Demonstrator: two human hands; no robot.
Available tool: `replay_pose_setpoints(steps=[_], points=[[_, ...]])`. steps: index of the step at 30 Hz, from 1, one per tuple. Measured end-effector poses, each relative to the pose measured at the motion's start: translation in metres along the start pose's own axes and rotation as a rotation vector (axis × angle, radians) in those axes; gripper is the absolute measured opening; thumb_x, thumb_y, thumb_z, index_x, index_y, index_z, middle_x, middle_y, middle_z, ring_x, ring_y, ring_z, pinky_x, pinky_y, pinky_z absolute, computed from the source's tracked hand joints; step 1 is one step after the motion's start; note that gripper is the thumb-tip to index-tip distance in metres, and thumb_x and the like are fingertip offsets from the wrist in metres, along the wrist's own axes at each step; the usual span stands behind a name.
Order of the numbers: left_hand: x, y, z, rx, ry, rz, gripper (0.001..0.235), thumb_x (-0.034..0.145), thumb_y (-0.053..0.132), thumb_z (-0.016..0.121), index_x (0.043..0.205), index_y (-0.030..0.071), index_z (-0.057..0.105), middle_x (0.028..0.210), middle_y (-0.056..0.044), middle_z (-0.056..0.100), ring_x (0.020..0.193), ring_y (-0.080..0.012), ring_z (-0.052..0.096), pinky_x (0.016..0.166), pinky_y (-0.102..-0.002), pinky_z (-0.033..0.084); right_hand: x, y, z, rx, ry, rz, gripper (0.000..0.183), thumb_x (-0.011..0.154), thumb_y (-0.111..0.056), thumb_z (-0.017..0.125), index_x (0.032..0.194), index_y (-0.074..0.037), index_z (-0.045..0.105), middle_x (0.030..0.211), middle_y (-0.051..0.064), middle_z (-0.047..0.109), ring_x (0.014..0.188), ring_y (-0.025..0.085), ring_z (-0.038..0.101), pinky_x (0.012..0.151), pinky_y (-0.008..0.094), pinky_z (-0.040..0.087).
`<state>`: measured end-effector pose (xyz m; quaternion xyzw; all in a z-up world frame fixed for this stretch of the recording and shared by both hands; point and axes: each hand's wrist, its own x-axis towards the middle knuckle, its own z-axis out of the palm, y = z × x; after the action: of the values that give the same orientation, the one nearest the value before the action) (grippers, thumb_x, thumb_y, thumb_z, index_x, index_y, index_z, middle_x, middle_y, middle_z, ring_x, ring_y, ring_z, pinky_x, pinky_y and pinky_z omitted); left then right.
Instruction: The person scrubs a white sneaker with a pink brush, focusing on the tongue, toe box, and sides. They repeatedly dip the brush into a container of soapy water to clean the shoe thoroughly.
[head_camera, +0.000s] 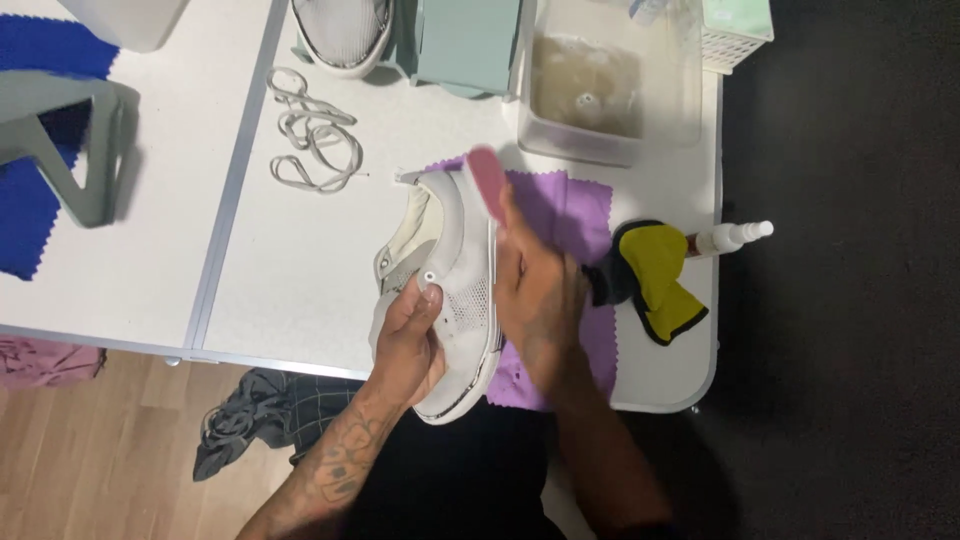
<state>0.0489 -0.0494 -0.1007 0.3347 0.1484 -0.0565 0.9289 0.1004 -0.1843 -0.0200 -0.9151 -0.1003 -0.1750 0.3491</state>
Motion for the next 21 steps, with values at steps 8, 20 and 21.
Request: replay_pose_setpoints(steps=[8, 20, 21], points=[[-0.015, 0.036, 0.036, -0.133, 0.107, -0.106, 0.045, 0.1, 0.022, 0.052, 0.141, 0.004, 0.052, 0.125, -0.015, 0.067, 0.114, -0.0206, 0.065, 0.098, -0.03, 0.053, -0.085, -0.028, -0.023, 0.111, -0.124, 0.063, 0.041, 0.097, -0.004, 0.061, 0.138, -0.008, 0.061, 0.084, 0.0, 0.081, 0.049, 0.004, 0.053, 0.045, 0.019, 0.047], [-0.01, -0.013, 0.038, 0.24, -0.127, 0.118, 0.054, 0.098, 0.038, 0.057, 0.138, 0.002, 0.055, 0.119, -0.01, 0.07, 0.106, -0.0172, 0.065, 0.094, -0.031, 0.053, 0.041, 0.008, -0.012, -0.14, -0.16, -0.005, 0.041, 0.109, -0.014, 0.048, 0.149, -0.014, 0.055, 0.058, -0.003, 0.045, 0.047, 0.012, 0.044, 0.043, 0.03, 0.037], [-0.011, -0.014, 0.04, 0.243, -0.136, 0.123, 0.054, 0.098, 0.038, 0.057, 0.138, 0.002, 0.055, 0.119, -0.01, 0.07, 0.106, -0.0172, 0.065, 0.094, -0.031, 0.053, 0.022, 0.01, -0.016, -0.14, -0.15, -0.008, 0.041, 0.109, -0.014, 0.048, 0.149, -0.014, 0.055, 0.058, -0.003, 0.045, 0.047, 0.012, 0.044, 0.043, 0.03, 0.037]])
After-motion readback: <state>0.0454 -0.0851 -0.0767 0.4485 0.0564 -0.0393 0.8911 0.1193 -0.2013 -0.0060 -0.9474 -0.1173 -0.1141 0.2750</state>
